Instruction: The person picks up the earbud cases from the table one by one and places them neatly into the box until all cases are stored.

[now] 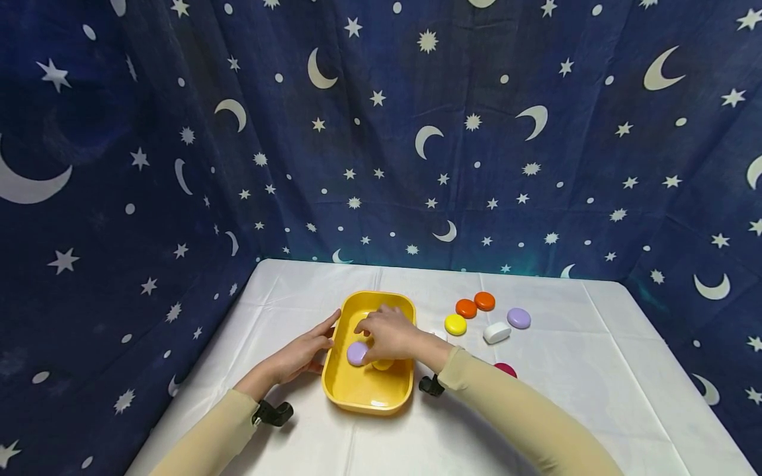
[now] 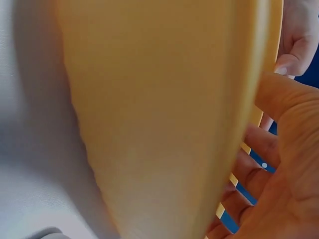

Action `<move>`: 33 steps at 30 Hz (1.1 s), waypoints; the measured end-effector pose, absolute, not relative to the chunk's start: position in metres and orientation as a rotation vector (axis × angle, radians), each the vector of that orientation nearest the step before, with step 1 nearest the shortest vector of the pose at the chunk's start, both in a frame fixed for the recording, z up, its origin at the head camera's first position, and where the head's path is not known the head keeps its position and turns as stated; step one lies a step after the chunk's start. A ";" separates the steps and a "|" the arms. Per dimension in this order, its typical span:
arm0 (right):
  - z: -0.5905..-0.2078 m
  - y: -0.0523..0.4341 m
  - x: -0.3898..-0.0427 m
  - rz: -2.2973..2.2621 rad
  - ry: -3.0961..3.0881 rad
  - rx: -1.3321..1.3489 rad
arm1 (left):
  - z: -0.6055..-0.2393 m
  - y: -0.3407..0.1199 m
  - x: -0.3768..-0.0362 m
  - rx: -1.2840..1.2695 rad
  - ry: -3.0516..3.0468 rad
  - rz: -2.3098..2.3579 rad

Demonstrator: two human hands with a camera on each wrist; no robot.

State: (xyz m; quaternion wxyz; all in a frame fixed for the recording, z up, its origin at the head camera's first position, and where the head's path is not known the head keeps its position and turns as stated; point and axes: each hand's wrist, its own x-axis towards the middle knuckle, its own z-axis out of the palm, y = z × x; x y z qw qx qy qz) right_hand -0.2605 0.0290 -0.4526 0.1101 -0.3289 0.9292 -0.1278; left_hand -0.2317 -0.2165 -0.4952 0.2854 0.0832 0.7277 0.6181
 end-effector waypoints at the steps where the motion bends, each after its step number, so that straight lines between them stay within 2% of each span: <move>1: -0.453 0.030 -0.260 -0.388 2.729 -0.966 | -0.495 -0.216 -0.232 0.223 1.946 1.653; 17: -0.442 0.056 -0.253 -0.522 2.798 -1.033 | -0.495 -0.215 -0.231 0.210 1.956 1.655; 33: -0.424 0.117 -0.241 -0.682 2.886 -0.813 | -0.496 -0.214 -0.231 0.204 1.966 1.665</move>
